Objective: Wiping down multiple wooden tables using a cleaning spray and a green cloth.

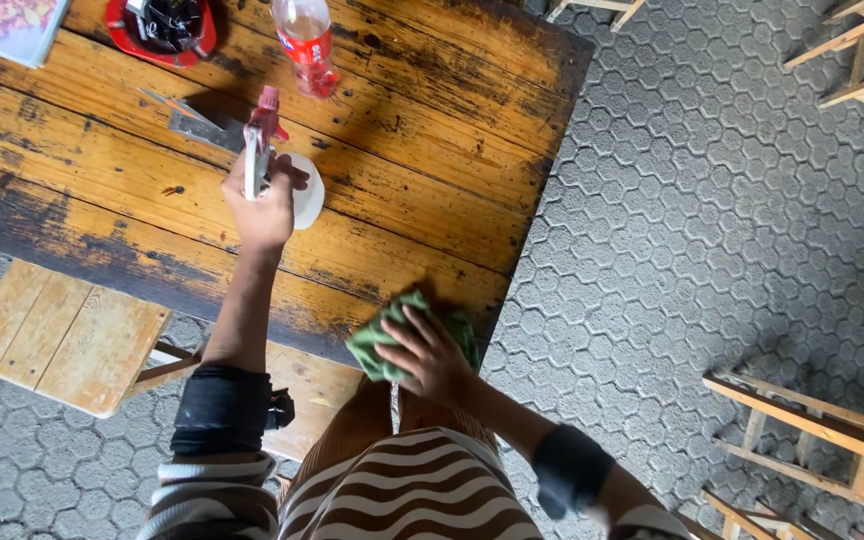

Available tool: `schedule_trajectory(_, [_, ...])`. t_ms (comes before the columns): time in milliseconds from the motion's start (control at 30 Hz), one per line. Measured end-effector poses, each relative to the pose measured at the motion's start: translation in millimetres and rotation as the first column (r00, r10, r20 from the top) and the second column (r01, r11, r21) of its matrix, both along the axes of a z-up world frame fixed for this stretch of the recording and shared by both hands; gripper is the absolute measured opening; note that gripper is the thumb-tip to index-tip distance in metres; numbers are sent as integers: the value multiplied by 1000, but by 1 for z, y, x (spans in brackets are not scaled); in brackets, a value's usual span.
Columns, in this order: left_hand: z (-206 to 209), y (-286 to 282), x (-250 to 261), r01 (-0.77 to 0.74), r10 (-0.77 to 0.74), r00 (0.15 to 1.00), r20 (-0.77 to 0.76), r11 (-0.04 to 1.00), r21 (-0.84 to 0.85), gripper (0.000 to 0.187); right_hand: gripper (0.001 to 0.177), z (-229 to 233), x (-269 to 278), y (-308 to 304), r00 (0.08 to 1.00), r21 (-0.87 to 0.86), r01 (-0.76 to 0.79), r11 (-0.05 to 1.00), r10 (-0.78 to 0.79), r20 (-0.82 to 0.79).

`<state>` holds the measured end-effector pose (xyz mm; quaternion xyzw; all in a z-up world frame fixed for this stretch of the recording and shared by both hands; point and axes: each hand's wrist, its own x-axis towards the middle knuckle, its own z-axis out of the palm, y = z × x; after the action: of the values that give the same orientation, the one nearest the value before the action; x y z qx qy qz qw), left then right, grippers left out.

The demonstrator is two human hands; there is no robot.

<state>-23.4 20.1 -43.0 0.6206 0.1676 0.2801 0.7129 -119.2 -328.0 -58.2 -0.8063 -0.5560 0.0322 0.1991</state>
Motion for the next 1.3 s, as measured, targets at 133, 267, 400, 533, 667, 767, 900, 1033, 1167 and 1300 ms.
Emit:
schedule_trajectory(133, [16,-4,2,-13,13,1000,-6,1000,-19,17,55,6,31,-49,998,6,-37,999,37,55])
schedule_trajectory(267, [25,-6,2,-33,32,999,-21,998,-54,27,72,7,109,-69,951,24,185,982,-185,246])
schedule_trajectory(400, [32,-7,1,-29,29,1000,-6,999,-40,29,64,-42,201,-77,909,-33,354,935,-336,246])
schedule_trajectory(533, [33,-6,2,-21,21,1000,9,1000,8,28,60,-54,225,-36,888,-74,399,914,-364,282])
schedule_trajectory(667, [23,6,7,-46,60,997,-53,970,239,24,67,-41,182,17,935,-58,312,948,-296,195])
schedule_trajectory(767, [13,12,5,-32,69,994,-81,922,386,22,69,-33,111,39,975,-87,212,973,-204,90])
schedule_trajectory(900, [25,19,-7,-11,52,995,-83,903,430,19,53,-12,23,23,999,-9,31,999,-30,22])
schedule_trajectory(1033, [30,33,-30,7,46,990,-133,929,369,20,50,11,20,-26,998,-48,-70,996,70,-2])
schedule_trajectory(1167, [33,49,-61,10,33,985,-167,968,252,20,47,-3,78,-69,980,-67,179,982,-171,104])
schedule_trajectory(1300, [51,58,-82,-3,48,987,-156,961,277,23,49,-24,161,-68,914,-143,398,906,-380,139])
